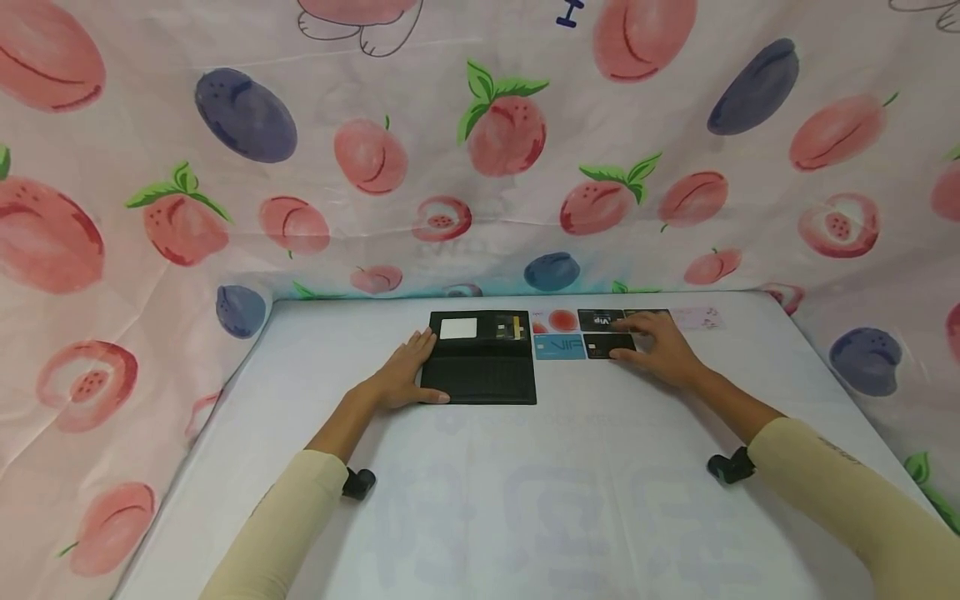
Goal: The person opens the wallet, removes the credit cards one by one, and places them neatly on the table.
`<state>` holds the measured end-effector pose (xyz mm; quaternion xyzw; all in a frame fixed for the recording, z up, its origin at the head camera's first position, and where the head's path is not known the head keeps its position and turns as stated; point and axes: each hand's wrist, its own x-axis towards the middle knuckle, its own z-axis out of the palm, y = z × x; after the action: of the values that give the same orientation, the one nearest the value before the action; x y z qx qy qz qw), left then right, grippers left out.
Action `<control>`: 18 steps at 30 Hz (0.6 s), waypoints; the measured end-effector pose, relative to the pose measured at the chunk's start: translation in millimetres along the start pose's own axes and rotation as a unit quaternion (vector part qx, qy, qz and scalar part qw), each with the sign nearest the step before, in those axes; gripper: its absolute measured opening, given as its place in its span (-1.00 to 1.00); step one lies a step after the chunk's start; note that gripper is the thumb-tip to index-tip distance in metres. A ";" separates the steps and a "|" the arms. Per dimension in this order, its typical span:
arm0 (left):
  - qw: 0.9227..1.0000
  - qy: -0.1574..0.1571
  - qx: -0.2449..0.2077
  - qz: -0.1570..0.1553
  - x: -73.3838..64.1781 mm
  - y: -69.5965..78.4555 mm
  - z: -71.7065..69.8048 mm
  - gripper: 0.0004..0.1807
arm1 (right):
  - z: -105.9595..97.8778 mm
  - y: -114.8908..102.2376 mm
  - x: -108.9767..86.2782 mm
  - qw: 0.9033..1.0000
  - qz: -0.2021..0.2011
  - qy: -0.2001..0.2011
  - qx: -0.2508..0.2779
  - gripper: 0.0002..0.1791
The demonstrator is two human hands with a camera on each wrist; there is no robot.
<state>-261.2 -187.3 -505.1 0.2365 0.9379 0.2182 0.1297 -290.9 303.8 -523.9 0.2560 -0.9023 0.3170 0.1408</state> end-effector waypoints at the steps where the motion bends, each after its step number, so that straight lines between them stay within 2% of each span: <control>1: 1.000 0.001 0.000 0.000 0.1 -0.1 0.0 0.31 | 1.0 -0.5 1.3 1.000 -0.001 0.000 -0.003 -0.45; 12: 1.000 0.002 -0.001 0.004 0.3 0.8 -0.4 0.31 | 8.1 -13.8 15.1 0.999 -0.040 0.013 0.023 -0.50; 18: 1.000 0.001 0.002 0.006 -0.4 1.1 -1.4 0.31 | 13.5 -22.1 21.9 0.999 -0.034 0.012 0.031 -0.50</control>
<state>-261.0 -187.1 -503.3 0.2422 0.9370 0.2170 0.1272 -298.1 272.1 -514.0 0.2868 -0.8812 0.3427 0.1541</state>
